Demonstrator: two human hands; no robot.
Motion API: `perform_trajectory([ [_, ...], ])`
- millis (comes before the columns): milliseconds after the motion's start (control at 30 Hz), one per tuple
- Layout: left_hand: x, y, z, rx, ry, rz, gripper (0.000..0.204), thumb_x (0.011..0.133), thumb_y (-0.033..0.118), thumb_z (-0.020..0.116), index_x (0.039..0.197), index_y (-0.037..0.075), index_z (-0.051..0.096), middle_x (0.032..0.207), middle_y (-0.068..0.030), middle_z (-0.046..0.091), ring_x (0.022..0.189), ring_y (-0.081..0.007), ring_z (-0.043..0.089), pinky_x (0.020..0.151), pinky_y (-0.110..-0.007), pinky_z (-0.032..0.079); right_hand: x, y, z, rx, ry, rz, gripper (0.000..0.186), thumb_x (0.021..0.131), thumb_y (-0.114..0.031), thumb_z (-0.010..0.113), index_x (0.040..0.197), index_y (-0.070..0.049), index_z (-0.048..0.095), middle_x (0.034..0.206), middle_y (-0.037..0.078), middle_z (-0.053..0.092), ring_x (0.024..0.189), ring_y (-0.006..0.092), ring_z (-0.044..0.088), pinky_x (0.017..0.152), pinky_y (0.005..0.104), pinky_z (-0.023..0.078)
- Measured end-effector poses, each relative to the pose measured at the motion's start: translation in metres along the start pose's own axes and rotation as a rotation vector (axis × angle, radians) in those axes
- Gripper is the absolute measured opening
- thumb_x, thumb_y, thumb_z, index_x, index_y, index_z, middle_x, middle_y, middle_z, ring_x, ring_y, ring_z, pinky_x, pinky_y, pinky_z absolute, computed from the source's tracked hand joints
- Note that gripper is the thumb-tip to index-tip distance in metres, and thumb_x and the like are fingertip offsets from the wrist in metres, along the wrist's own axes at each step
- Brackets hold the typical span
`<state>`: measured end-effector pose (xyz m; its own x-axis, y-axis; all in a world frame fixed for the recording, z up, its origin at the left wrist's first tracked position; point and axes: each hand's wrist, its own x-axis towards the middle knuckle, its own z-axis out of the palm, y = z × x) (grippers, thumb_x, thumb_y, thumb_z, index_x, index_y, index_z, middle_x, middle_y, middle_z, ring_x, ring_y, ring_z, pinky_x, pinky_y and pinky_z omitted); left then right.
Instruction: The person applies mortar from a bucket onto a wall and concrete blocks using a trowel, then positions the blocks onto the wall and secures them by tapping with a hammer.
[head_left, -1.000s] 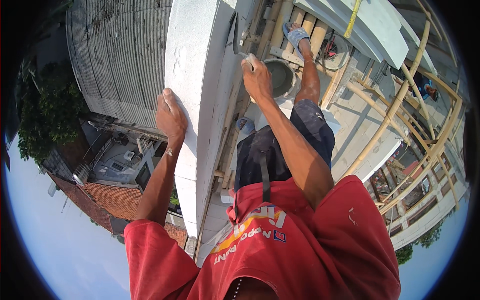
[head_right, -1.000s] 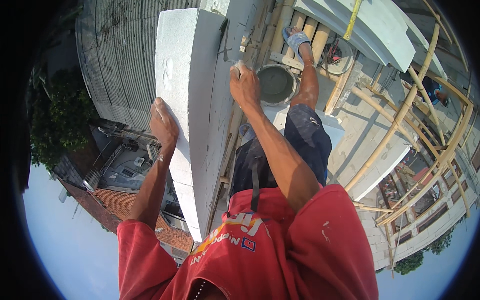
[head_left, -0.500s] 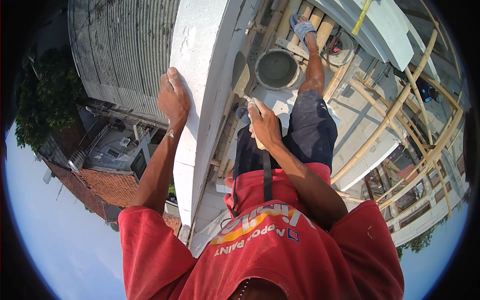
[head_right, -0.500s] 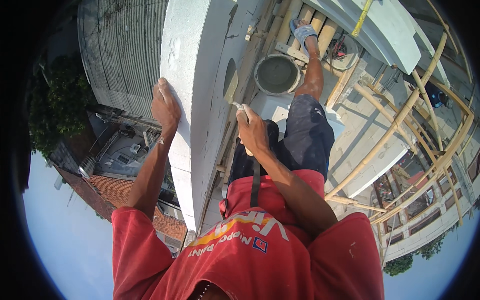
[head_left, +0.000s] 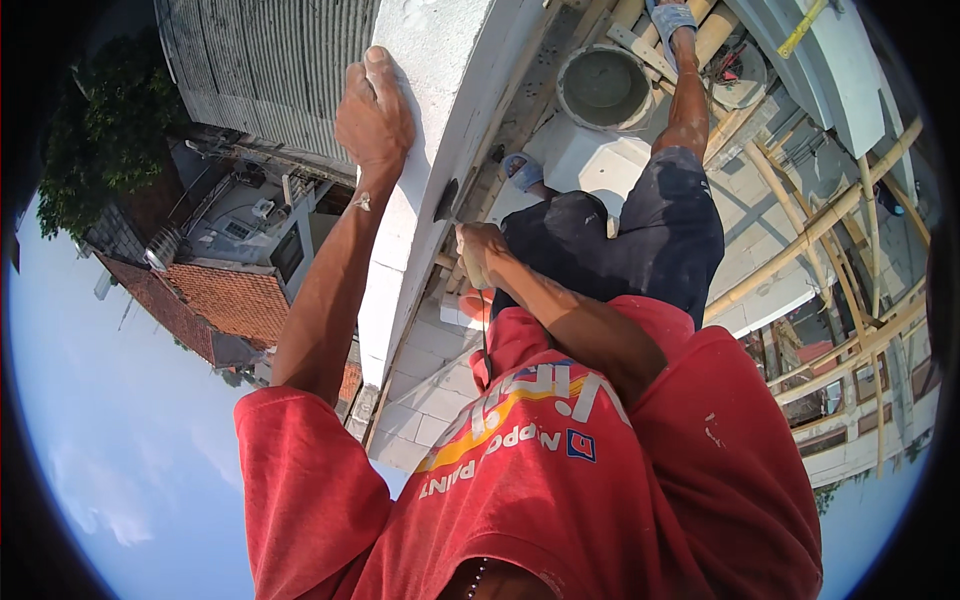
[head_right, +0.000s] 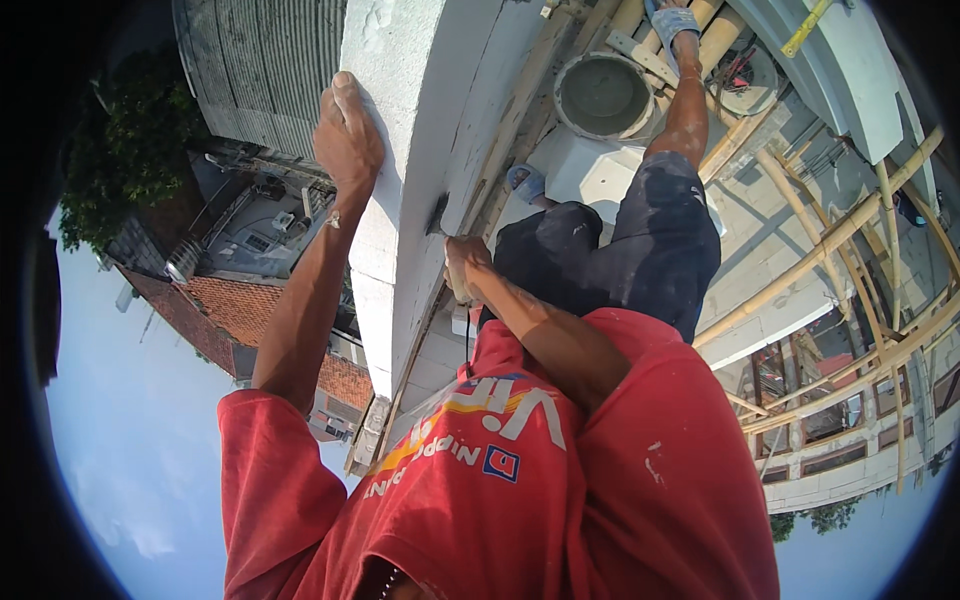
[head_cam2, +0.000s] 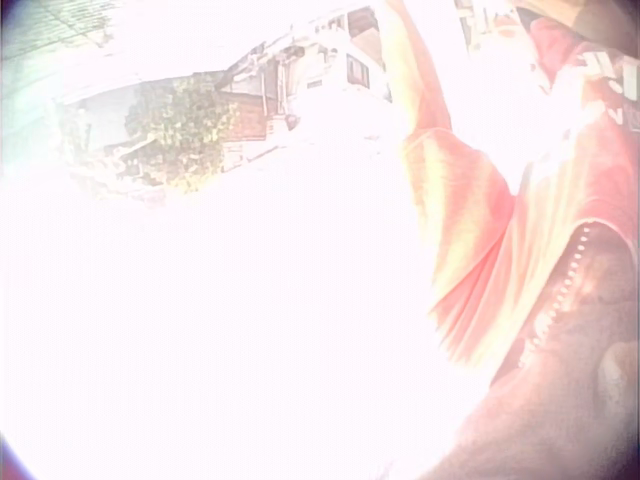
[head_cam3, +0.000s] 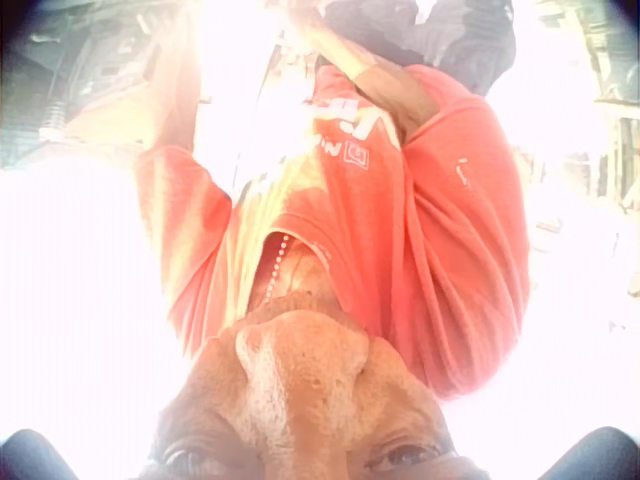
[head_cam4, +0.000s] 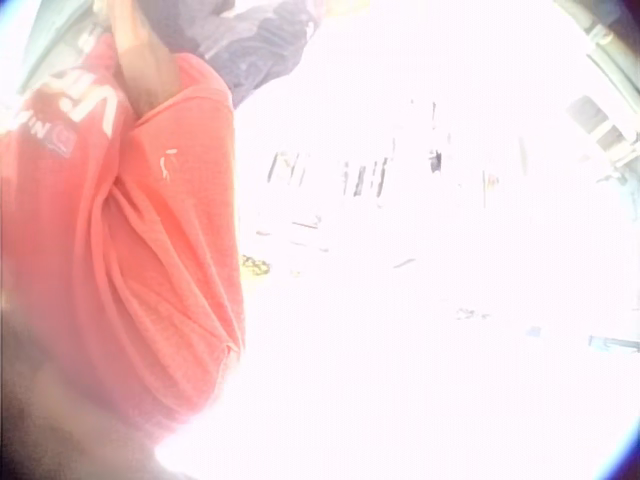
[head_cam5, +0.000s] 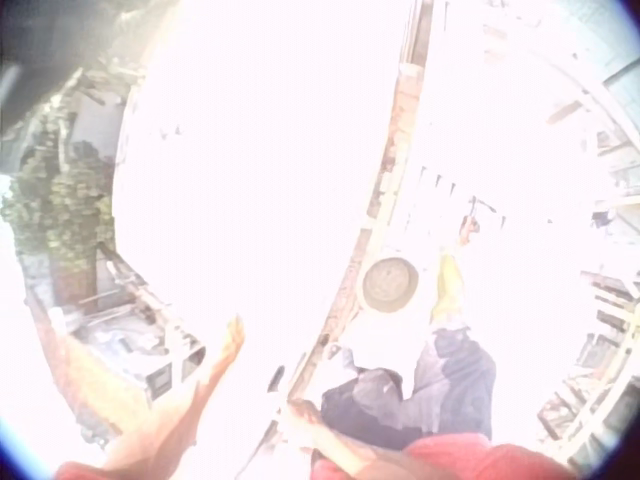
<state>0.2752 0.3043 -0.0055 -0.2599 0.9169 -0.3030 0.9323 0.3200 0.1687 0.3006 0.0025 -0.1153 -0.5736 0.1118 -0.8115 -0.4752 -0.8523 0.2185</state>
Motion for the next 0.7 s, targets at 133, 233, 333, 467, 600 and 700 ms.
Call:
perform_trajectory([
  [133,0.0,-0.01,0.005,-0.012,0.084,0.064,0.077,0.101,0.07,0.026,0.096,0.001,0.06,0.079,-0.0276,0.065,0.075,-0.0476,0.062,0.073,-0.056,0.045,-0.031,-0.014,0.003,-0.721,0.196,-0.462,0.032,0.096,-0.038,0.065,0.099,-0.006,0.064,0.087,0.011,0.067,0.056,0.0209,0.061,0.048,0.0394,0.053],
  [233,-0.002,-0.015,0.003,0.012,0.095,0.046,0.077,0.102,0.069,0.026,0.098,0.001,0.061,0.08,-0.0269,0.067,0.076,-0.0462,0.064,0.074,-0.056,0.046,-0.109,-0.082,0.025,-0.7,0.197,-0.336,0.035,0.098,-0.038,0.063,0.105,-0.004,0.061,0.088,0.01,0.065,0.056,0.0189,0.06,0.044,0.0346,0.052],
  [333,-0.001,-0.005,0.002,-0.023,0.055,0.046,0.077,0.102,0.069,0.026,0.1,0.001,0.062,0.082,-0.0271,0.067,0.077,-0.0461,0.065,0.075,-0.056,0.047,-0.148,-0.111,0.02,-0.183,0.114,-0.017,0.034,0.096,-0.037,0.066,0.102,-0.003,0.058,0.082,0.008,0.059,0.055,0.017,0.058,0.043,0.0311,0.05],
  [467,0.005,-0.009,0.008,-0.041,0.137,0.11,0.077,0.102,0.069,0.026,0.1,0.001,0.061,0.082,-0.0284,0.067,0.078,-0.0473,0.065,0.076,-0.056,0.046,-0.091,-0.091,0.021,-0.166,0.338,0.26,0.027,0.097,-0.03,0.064,0.093,-0.004,0.054,0.083,0.009,0.059,0.055,0.02,0.058,0.043,0.0325,0.049],
  [600,0.002,-0.002,0.005,0.018,0.045,0.053,0.081,0.101,0.071,0.022,0.11,0.001,0.063,0.087,-0.0292,0.068,0.084,-0.0479,0.065,0.08,-0.056,0.047,-0.049,-0.088,0.041,-0.137,0.196,0.22,0.025,0.098,-0.026,0.063,0.089,-0.005,0.052,0.081,0.009,0.057,0.056,0.0214,0.058,0.043,0.0341,0.049],
  [700,-0.001,-0.002,0.004,0.025,0.011,0.037,0.088,0.1,0.073,0.018,0.118,0.001,0.064,0.092,-0.0287,0.069,0.088,-0.0462,0.066,0.083,-0.054,0.048,-0.059,-0.113,0.043,-0.212,0.319,0.159,0.025,0.099,-0.025,0.061,0.089,-0.003,0.053,0.079,0.009,0.055,0.058,0.0209,0.058,0.044,0.0354,0.049],
])
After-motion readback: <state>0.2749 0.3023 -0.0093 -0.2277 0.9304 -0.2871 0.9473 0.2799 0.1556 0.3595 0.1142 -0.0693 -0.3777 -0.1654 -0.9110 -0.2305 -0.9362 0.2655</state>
